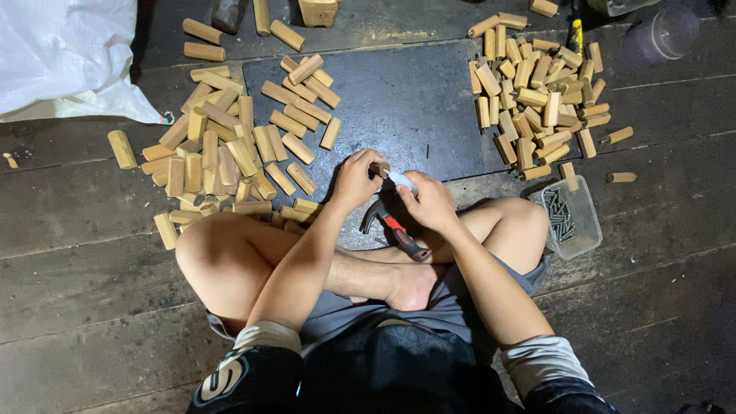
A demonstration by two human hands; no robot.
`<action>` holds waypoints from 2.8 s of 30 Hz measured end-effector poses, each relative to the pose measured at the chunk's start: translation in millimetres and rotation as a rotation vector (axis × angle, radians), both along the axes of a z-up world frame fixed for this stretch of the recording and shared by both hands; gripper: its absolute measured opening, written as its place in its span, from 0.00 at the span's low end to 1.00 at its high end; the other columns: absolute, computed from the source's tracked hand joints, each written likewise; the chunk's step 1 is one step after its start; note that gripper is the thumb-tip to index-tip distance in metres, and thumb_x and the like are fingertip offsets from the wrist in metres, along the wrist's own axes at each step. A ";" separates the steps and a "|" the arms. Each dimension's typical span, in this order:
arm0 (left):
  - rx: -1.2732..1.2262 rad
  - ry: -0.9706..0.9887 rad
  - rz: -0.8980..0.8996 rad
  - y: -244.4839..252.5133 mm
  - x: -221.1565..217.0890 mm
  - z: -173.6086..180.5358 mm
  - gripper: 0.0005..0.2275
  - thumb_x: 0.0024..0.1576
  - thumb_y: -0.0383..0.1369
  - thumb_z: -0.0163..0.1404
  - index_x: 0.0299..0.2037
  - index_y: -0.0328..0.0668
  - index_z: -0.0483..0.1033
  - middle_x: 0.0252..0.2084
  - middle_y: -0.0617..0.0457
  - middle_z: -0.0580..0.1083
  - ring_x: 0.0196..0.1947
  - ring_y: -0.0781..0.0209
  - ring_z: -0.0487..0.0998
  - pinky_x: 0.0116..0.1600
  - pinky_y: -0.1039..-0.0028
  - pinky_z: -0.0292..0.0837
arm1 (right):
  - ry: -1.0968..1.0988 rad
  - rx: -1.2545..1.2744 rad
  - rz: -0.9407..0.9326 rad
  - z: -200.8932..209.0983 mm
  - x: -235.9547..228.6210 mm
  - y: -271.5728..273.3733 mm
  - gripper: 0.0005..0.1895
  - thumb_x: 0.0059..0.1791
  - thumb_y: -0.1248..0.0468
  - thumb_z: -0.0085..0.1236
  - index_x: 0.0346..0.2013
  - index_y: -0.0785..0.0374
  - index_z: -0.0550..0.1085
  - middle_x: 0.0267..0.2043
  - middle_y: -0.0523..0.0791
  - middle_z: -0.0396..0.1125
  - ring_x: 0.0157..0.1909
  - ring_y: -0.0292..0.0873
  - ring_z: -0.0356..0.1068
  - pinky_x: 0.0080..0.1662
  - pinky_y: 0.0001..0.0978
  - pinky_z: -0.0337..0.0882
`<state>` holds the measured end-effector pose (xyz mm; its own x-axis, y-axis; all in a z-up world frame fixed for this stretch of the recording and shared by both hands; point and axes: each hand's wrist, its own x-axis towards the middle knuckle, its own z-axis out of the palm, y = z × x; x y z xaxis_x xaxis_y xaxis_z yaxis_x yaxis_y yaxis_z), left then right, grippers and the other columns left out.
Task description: The person sits on the floor and repeatedly applies glue to small wooden blocks, inserts a nail, and hammers it in. They then place the finished block into a pile and repeat the process with new blocks.
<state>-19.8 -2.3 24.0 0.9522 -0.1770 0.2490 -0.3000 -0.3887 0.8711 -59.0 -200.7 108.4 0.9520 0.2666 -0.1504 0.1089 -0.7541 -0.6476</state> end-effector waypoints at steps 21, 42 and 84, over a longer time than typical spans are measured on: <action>-0.029 0.056 0.039 -0.1 1.6 -3.0 0.16 0.40 0.24 0.58 0.40 0.46 0.79 0.42 0.52 0.80 0.41 0.48 0.81 0.45 0.66 0.78 | 0.033 0.029 -0.097 12.3 -3.8 1.6 0.16 0.52 0.56 0.53 0.51 0.58 0.76 0.43 0.57 0.74 0.51 0.65 0.72 0.49 0.57 0.72; 0.005 0.211 0.139 1.6 -4.3 17.6 0.16 0.47 0.27 0.63 0.44 0.37 0.75 0.40 0.35 0.77 0.41 0.37 0.81 0.44 0.62 0.84 | -0.484 -0.281 -1.460 -198.7 -328.2 -345.9 0.18 0.44 0.67 0.76 0.42 0.67 0.75 0.36 0.58 0.71 0.42 0.63 0.74 0.43 0.47 0.71; 0.142 0.074 0.083 11.5 -12.7 24.2 0.18 0.43 0.36 0.67 0.35 0.44 0.68 0.31 0.42 0.73 0.36 0.36 0.79 0.41 0.51 0.74 | -0.381 -0.554 0.107 -99.1 33.6 -72.3 0.05 0.50 0.61 0.55 0.38 0.58 0.73 0.39 0.48 0.65 0.46 0.53 0.70 0.44 0.42 0.76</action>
<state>-32.5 9.3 48.3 0.9798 -0.1250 0.1562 -0.1991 -0.5305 0.8240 -25.4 -273.0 9.2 0.9384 0.3420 0.0486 0.3448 -0.9361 -0.0702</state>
